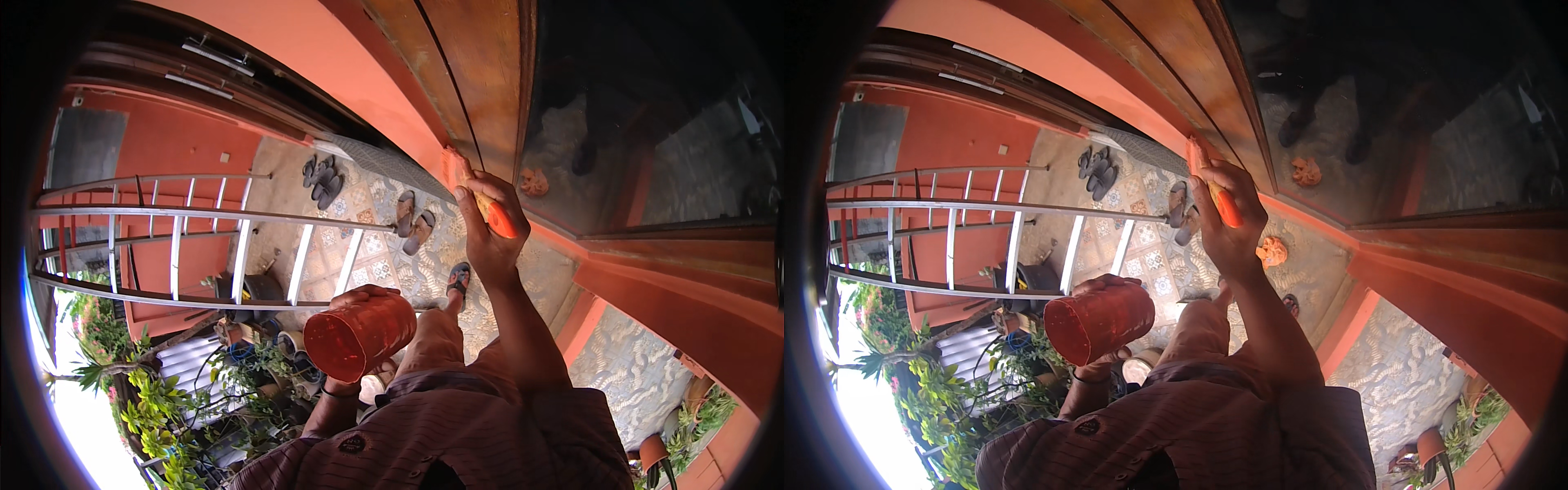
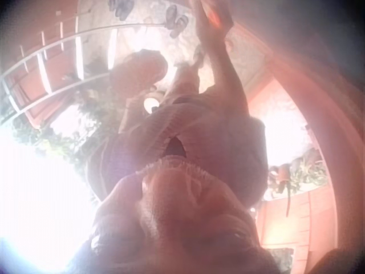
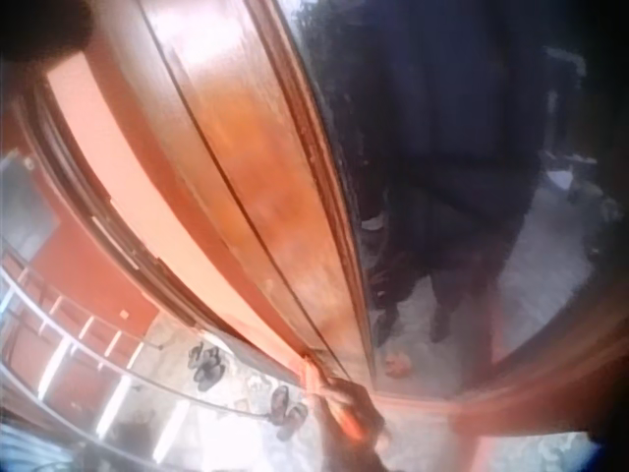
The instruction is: The person paints a wooden door frame using a paintbrush and a small container of paint. They repeatedly dip the brush into the container and apply paint to the frame, occasionally adjusting their position and using a ladder to reach higher sections.
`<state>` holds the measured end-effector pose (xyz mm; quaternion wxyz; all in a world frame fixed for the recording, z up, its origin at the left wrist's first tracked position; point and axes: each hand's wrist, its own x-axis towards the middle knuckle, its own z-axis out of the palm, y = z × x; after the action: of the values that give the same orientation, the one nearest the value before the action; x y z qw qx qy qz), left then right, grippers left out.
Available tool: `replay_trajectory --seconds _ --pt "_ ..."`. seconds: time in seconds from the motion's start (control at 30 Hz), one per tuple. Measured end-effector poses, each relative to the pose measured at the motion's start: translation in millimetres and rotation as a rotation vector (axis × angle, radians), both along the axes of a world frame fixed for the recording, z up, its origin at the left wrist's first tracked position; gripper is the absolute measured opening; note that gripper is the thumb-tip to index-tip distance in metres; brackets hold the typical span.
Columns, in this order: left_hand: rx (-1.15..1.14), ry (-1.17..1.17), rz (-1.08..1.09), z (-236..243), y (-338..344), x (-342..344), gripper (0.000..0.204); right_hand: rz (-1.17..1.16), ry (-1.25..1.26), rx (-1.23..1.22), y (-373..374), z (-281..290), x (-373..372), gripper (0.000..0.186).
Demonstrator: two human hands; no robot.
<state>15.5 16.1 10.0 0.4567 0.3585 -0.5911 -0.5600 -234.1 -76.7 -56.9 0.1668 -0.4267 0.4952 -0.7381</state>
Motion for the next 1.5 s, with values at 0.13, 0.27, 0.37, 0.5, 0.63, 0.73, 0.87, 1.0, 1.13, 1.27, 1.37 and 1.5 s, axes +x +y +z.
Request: replay_trajectory --seconds 0.13,0.27,0.37,0.5,0.63,0.73,0.87,1.0,1.13,1.27,1.37,1.5 --pt "-0.02 0.003 -0.01 -0.4 -2.8 3.5 0.114 -0.023 -0.009 -0.062 -18.1 7.9 8.6 0.02" --pt "0.007 0.014 0.013 4.8 -1.4 1.4 0.113 -0.047 -0.003 -0.104 -21.0 33.2 14.8 0.022" --pt "0.001 -0.016 0.021 1.1 -1.0 2.3 0.112 -0.072 0.01 -0.161 -22.3 52.3 17.3 0.023" --pt "0.016 0.002 0.01 2.1 -1.8 1.4 0.114 -0.08 0.006 -0.228 -12.1 70.8 21.9 0.024" --pt "0.038 0.066 0.002 0.8 -0.4 -1.2 0.103 0.07 0.068 -0.17 17.7 25.5 25.4 0.021" --pt "0.026 0.036 0.011 2.6 2.7 -3.8 0.107 0.18 0.313 -0.011 23.6 -10.8 7.7 0.026" --pt "0.01 0.042 -0.034 -7.1 2.0 2.0 0.11 0.235 0.523 0.07 -5.5 -37.4 -2.3 0.028" --pt "0.029 0.093 -0.023 -8.6 2.3 8.6 0.11 0.168 0.518 -0.082 -25.5 0.3 -16.3 0.025" --pt "0.009 0.091 0.013 -10.4 5.4 16.1 0.109 0.052 0.544 -0.303 -4.7 29.4 -7.7 0.025" --pt "0.049 0.082 0.029 -0.7 3.7 13.4 0.106 0.201 0.483 -0.213 8.3 13.5 -11.4 0.019" --pt "0.017 0.036 0.018 -5.2 1.0 12.6 0.106 0.208 0.534 -0.114 -8.3 25.2 -23.9 0.021" --pt "0.014 -0.069 0.048 -1.5 7.5 14.0 0.107 0.111 0.463 -0.276 -12.7 86.8 -20.4 0.031"
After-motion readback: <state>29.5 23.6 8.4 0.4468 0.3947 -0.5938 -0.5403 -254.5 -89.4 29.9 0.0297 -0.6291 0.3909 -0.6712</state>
